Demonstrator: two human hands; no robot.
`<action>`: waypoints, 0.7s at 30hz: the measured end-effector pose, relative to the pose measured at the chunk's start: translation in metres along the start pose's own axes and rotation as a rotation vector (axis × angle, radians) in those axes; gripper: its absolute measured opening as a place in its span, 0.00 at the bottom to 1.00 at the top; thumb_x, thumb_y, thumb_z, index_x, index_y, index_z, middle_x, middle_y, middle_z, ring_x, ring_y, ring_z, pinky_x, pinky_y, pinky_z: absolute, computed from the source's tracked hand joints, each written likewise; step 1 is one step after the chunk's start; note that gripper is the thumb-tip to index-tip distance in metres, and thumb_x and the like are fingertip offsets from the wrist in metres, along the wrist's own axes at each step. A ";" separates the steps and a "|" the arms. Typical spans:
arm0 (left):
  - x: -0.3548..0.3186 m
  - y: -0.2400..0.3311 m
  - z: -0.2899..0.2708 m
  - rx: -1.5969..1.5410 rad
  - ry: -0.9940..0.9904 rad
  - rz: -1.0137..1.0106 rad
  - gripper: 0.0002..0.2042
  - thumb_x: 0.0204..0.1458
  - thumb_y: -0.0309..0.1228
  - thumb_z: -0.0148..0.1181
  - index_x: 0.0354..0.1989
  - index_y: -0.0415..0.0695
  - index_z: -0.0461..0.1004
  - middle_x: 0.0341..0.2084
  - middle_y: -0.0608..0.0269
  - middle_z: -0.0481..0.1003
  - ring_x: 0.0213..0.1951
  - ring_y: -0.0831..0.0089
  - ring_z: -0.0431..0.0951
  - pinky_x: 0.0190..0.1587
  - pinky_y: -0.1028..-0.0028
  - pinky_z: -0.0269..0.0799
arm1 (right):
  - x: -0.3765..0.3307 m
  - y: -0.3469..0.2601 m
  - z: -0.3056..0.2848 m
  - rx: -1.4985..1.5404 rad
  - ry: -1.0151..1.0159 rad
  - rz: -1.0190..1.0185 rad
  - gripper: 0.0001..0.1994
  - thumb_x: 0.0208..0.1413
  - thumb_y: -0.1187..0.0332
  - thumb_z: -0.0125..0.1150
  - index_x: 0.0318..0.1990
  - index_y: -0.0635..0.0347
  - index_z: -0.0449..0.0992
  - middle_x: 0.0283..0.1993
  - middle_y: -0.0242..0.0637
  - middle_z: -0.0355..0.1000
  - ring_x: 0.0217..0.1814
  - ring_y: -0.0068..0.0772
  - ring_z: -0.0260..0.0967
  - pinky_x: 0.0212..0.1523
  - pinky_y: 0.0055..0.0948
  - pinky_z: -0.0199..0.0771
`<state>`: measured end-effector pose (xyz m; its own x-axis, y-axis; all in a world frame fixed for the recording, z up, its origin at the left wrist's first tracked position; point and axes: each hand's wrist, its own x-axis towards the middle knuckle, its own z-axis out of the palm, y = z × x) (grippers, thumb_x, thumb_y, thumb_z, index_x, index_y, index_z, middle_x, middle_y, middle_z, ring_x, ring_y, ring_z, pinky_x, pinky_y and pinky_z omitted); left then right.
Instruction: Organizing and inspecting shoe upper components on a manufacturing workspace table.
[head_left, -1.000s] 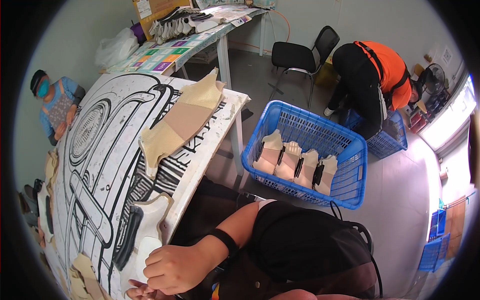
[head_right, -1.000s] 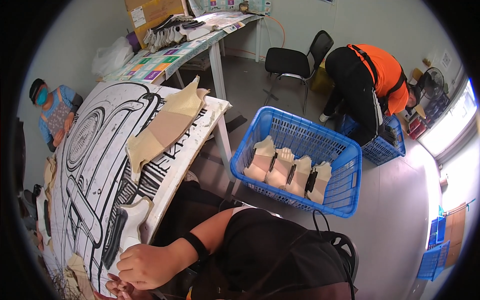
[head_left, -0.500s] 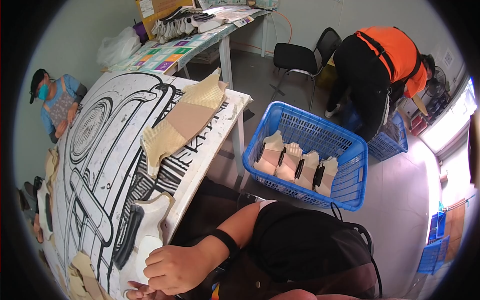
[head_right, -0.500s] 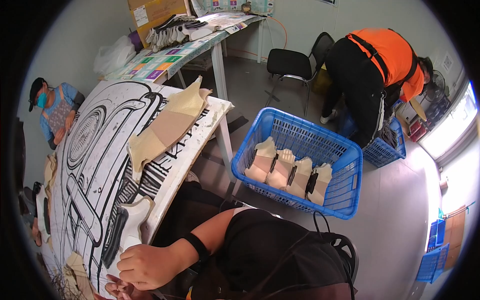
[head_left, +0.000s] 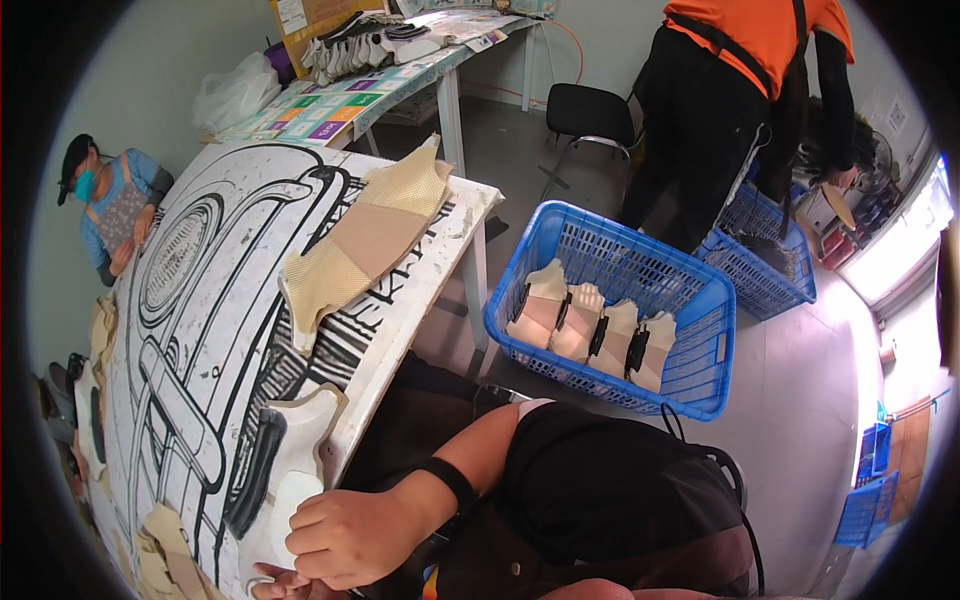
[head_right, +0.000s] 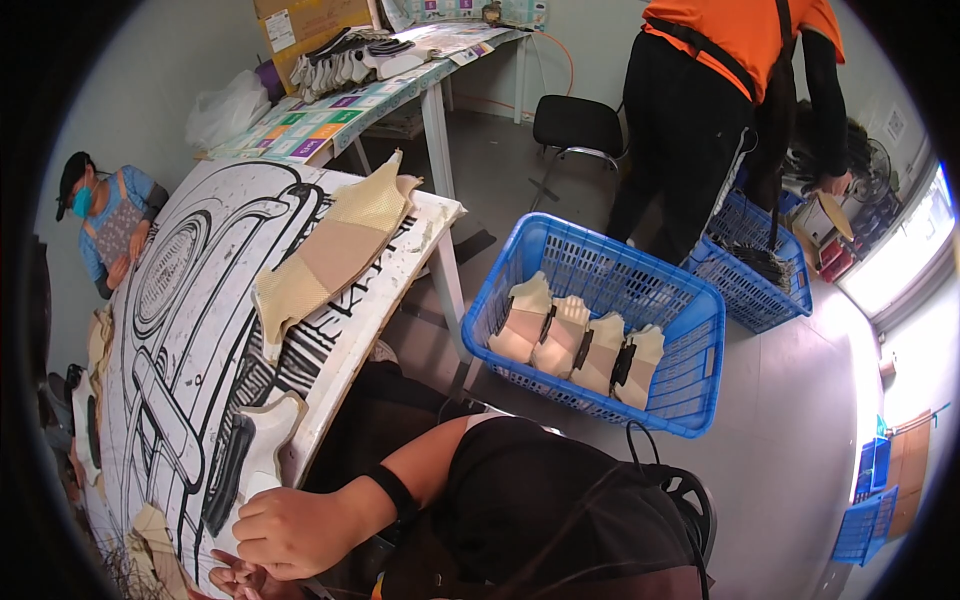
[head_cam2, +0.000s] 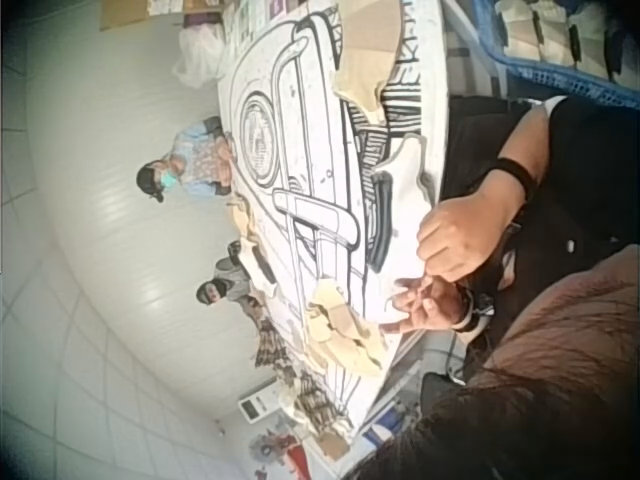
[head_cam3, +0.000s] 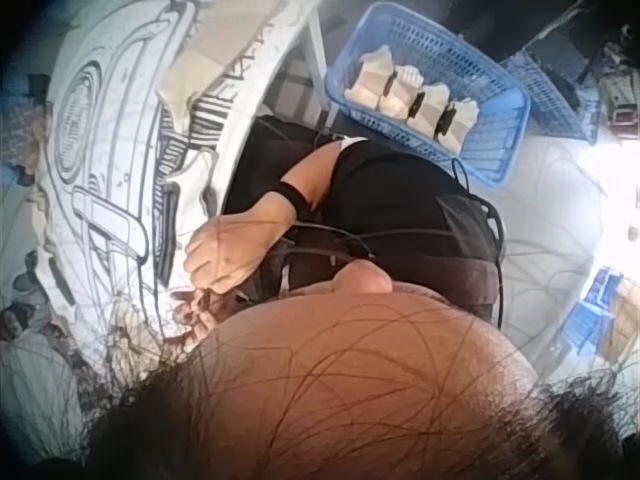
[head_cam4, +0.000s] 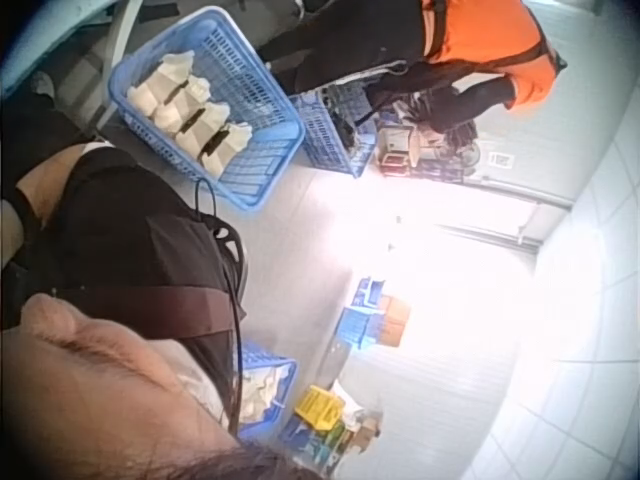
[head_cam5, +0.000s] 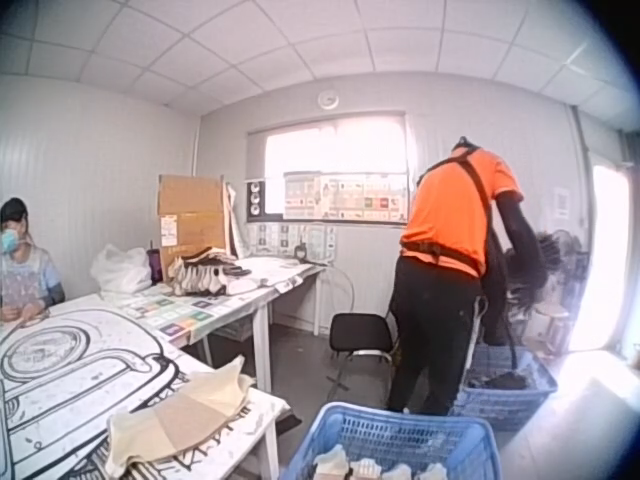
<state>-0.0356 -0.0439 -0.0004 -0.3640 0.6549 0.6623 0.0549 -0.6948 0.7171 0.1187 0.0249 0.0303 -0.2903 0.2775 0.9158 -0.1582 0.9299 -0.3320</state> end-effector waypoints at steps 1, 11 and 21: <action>0.000 0.002 0.002 -0.066 0.049 0.044 0.34 0.46 0.21 0.51 0.62 0.44 0.43 0.30 0.74 0.64 0.41 0.84 0.66 0.67 0.70 0.34 | 0.000 -0.001 0.001 0.005 0.001 0.011 0.07 0.37 0.70 0.56 0.22 0.61 0.65 0.25 0.36 0.58 0.27 0.38 0.59 0.28 0.34 0.61; 0.008 0.004 0.007 -0.446 -0.100 0.178 0.39 0.44 0.11 0.47 0.66 0.44 0.40 0.34 0.57 0.68 0.38 0.68 0.71 0.64 0.63 0.51 | 0.000 0.003 -0.005 -0.024 -0.011 -0.005 0.06 0.44 0.70 0.55 0.26 0.62 0.67 0.27 0.36 0.60 0.27 0.36 0.60 0.27 0.31 0.63; -0.006 0.006 -0.039 0.928 -0.111 0.051 0.20 0.59 0.30 0.35 0.60 0.39 0.53 0.39 0.60 0.64 0.45 0.71 0.67 0.59 0.55 0.61 | 0.000 0.000 -0.001 0.096 0.076 -0.026 0.06 0.47 0.73 0.55 0.33 0.64 0.70 0.31 0.37 0.66 0.32 0.37 0.64 0.33 0.30 0.67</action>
<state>-0.0691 -0.0635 -0.0077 -0.2520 0.6881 0.6805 0.8061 -0.2398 0.5410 0.1195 0.0250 0.0302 -0.2133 0.2742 0.9377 -0.2558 0.9107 -0.3244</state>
